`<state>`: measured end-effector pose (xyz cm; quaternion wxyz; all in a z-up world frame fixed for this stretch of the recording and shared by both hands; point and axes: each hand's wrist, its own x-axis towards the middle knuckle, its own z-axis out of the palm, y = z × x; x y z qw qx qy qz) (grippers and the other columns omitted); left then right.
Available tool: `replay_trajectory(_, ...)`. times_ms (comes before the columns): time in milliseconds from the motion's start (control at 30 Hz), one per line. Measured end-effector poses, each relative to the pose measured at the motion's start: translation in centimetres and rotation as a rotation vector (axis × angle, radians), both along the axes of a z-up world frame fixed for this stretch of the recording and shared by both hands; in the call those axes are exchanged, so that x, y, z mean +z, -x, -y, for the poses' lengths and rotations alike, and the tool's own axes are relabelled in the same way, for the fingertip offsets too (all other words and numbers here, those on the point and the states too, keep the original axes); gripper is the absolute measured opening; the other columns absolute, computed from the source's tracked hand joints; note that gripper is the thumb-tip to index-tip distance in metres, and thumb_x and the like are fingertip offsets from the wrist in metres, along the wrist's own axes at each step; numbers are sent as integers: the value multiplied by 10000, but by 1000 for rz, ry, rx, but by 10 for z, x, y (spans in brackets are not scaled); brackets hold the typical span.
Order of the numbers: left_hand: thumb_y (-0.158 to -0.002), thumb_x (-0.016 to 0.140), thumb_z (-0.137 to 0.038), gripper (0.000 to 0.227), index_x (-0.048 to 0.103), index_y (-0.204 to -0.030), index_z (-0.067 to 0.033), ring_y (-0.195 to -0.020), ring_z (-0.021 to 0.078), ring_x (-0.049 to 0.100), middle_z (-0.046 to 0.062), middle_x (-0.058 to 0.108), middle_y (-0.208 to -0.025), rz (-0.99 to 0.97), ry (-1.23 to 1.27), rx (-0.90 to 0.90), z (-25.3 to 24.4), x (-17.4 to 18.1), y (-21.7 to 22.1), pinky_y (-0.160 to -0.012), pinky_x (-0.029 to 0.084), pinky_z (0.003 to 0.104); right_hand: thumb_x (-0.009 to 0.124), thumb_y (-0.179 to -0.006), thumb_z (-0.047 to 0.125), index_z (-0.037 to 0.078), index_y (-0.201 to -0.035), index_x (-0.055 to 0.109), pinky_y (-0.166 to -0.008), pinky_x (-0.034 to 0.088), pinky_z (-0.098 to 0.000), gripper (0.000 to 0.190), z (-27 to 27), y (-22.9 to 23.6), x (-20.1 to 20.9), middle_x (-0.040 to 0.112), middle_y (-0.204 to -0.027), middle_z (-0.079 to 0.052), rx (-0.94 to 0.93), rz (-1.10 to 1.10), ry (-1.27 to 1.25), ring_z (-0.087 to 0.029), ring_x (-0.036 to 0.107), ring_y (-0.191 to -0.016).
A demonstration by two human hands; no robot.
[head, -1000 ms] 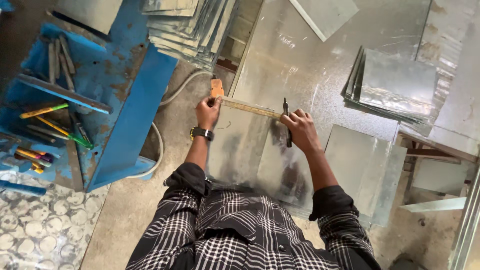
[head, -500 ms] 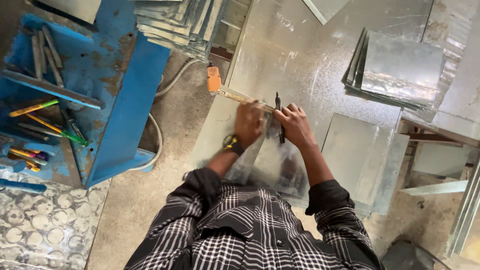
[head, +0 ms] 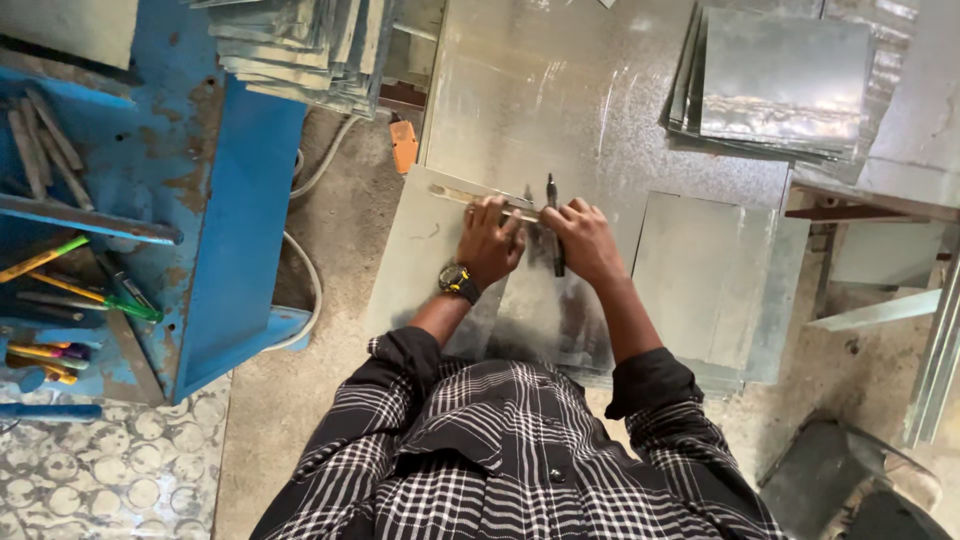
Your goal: The person uses a metal ruler and a black marker to draw straight lines on multiple rectangular metal sheets. They repeatedly pick up a sheet, align the ruler, draw a line, and then place the sheet back into a stack or onto the workbench. The process is repeated for several sheets in a consistent sequence.
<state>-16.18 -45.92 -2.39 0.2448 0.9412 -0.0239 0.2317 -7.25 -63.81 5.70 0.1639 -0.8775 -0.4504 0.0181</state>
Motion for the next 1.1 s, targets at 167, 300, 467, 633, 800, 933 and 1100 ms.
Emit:
replay_trajectory(167,-910,676,-280,357,696,-1181,-48,-1292,421,484,249,540,-1305,-18,-71,-48,2,4,0,-1120,368,579,643,-791,0,82,-1042,638,-821,481,-446,264,6,1,1,662,-910,-74,13,-39,-9,-320,597,-974)
replay_trajectory(300,-908,677,-275,344,696,-1168,-50,-1331,420,477,243,547,-1322,-25,-61,22,-5,0,6,-1175,334,605,655,-805,11,72,-1079,644,-838,484,-446,281,-7,8,1,647,-910,-86,47,-28,-52,-325,580,-969)
replay_trajectory(467,-902,684,-277,359,715,-1179,-52,-1351,434,462,254,543,-1333,-19,-45,70,-24,-4,12,-1167,309,629,653,-770,5,69,-1095,641,-840,482,-450,332,-30,10,2,655,-931,-88,83,-9,-46,-326,580,-958)
replay_trajectory(633,-875,703,-297,361,728,-1180,-103,-1380,453,436,254,529,-1373,-50,11,130,-33,-1,10,-1174,294,639,651,-782,0,68,-1103,636,-842,482,-448,328,-40,10,3,655,-944,-89,92,2,-36,-326,579,-961)
replay_trajectory(800,-845,734,-334,411,735,-1197,-122,-1403,491,362,277,470,-1431,37,18,228,-37,7,12,-1163,223,700,681,-798,50,77,-1055,627,-827,476,-453,264,-50,10,6,644,-909,-98,106,-1,-32,-330,577,-951)
replay_trajectory(933,-874,726,-325,409,735,-1224,-114,-1447,485,326,255,444,-1489,13,12,269,-35,3,15,-1170,210,708,669,-791,34,77,-1094,639,-806,472,-447,307,-60,7,9,647,-915,-92,134,17,-28,-325,575,-939)
replay_trajectory(1100,-940,706,-319,381,715,-1214,-54,-1435,463,383,214,501,-1463,22,-18,274,-34,-12,13,-1193,241,675,683,-780,48,73,-1081,638,-824,481,-449,305,-65,10,14,644,-933,-105,166,14,-31,-327,574,-937)
